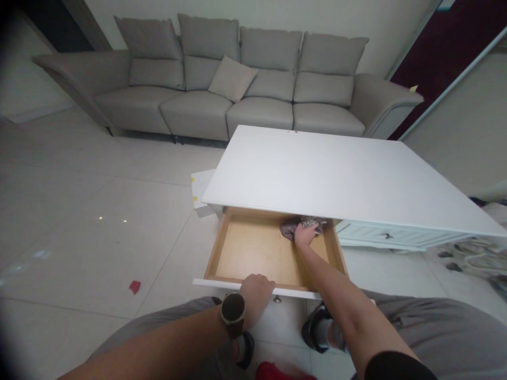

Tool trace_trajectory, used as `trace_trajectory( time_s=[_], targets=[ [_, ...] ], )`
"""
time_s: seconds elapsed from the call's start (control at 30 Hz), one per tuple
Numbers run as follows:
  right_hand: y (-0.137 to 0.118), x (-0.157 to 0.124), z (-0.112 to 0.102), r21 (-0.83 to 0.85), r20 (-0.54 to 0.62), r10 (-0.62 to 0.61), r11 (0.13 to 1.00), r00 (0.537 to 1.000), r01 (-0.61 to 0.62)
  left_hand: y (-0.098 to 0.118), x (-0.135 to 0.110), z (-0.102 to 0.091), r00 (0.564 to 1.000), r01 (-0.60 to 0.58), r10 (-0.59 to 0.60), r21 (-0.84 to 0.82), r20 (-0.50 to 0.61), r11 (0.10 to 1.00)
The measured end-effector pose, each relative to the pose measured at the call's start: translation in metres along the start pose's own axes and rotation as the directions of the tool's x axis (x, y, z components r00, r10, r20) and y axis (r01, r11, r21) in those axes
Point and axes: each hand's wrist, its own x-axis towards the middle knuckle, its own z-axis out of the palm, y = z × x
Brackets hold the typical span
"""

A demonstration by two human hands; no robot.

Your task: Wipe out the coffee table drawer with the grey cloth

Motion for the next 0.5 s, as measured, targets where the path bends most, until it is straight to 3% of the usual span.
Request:
trace_trajectory(
  time_s=[0.3, 0.5],
  targets=[
    [-0.055, -0.068, 0.042, 0.064, 0.154, 0.041, 0.997, 0.987, -0.051, 0.006, 0.007, 0.005, 0.999, 0.039, -0.036, -0.067, 0.035, 0.997],
    [-0.103, -0.113, 0.069, 0.154, 0.343, 0.028, 0.984, 0.939, -0.085, 0.008, 0.005, 0.002, 0.995, 0.098, -0.096, -0.071, 0.034, 0.993]
  ],
)
